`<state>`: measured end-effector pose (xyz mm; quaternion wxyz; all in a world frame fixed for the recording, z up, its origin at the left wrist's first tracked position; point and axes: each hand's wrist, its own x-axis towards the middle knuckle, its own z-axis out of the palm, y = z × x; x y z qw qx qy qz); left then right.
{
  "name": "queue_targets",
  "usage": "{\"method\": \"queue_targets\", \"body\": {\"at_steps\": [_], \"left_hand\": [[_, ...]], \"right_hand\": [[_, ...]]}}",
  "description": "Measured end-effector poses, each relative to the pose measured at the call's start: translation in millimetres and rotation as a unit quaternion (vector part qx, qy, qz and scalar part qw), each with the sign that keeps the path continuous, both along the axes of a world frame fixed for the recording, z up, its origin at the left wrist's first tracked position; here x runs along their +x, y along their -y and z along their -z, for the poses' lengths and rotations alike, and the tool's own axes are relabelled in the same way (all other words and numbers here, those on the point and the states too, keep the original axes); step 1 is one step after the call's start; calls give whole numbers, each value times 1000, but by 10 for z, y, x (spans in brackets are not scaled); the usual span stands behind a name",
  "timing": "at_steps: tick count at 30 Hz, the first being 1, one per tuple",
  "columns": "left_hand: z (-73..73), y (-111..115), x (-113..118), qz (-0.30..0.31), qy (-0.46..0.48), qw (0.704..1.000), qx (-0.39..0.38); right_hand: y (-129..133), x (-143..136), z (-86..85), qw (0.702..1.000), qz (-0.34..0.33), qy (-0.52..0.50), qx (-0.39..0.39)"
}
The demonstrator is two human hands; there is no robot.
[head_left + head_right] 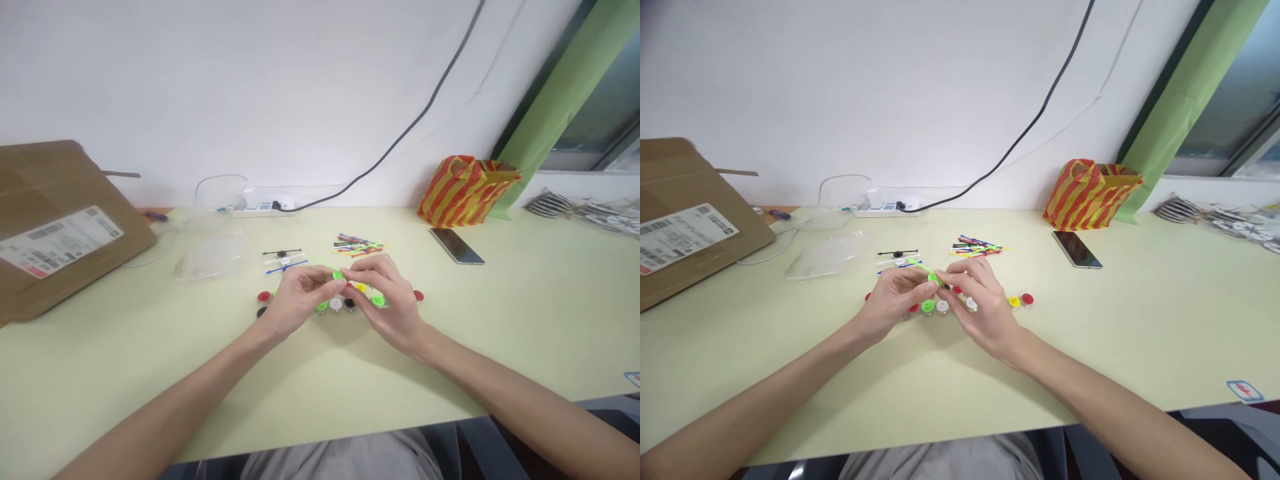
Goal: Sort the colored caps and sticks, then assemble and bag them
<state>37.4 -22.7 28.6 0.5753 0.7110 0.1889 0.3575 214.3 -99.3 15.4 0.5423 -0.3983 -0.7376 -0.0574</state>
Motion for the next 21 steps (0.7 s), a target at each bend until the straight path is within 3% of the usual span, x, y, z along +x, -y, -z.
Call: {"method": "queue_targets", "body": {"at_steps": [16,21], "left_hand": [[51,-21,-12,44,14,999,-27],[72,1,25,26,-25,999,4]], "right_hand": [[26,-111,-35,982,84,99,140],[-73,-10,37,982,82,112,128]]}}
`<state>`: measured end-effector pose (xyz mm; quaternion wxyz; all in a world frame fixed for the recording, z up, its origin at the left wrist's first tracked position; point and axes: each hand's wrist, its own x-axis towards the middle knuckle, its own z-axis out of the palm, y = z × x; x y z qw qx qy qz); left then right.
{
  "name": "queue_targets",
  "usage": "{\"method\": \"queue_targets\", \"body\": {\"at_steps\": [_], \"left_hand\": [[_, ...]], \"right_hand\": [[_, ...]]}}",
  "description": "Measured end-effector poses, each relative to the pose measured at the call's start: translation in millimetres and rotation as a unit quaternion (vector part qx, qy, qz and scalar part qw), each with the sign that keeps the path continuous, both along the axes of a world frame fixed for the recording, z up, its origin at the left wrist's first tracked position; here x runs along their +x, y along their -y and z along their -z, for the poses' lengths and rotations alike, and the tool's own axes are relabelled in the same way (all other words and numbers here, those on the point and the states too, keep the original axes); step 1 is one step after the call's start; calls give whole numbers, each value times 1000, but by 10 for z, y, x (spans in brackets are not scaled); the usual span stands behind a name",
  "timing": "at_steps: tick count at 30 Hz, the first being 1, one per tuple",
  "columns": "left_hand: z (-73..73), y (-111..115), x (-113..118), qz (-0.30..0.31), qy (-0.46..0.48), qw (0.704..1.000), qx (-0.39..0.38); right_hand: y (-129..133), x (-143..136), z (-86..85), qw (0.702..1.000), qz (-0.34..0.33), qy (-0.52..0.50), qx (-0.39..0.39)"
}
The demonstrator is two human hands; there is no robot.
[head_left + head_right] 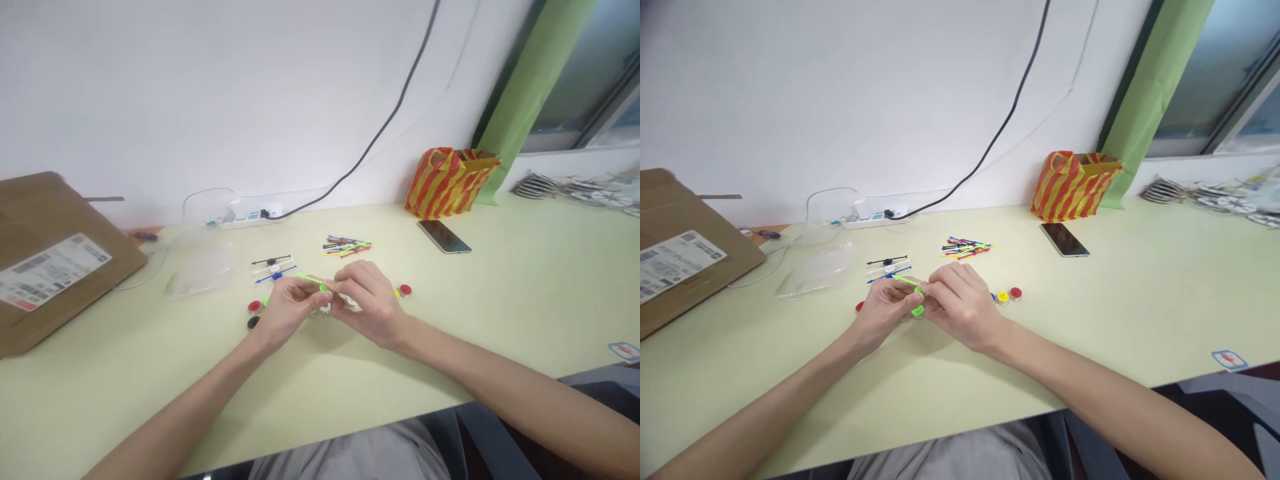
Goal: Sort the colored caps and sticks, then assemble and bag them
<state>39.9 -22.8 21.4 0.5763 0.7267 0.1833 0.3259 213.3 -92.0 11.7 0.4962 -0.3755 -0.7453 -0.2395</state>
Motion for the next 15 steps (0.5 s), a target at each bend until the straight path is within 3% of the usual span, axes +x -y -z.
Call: {"method": "queue_targets", "body": {"at_steps": [6,10,15], "left_hand": [[-63,-89,-9,-76,-35,992,93],[-111,-192,-82,-91,-7,984,154],[-98,-175,-124,-89,-70,971,210]], "right_hand": [[-151,172,58,999,-33,21,-22],[-147,263,22,999,-27,24,-16],[-137,321,13,998,-44,44,-33]]}}
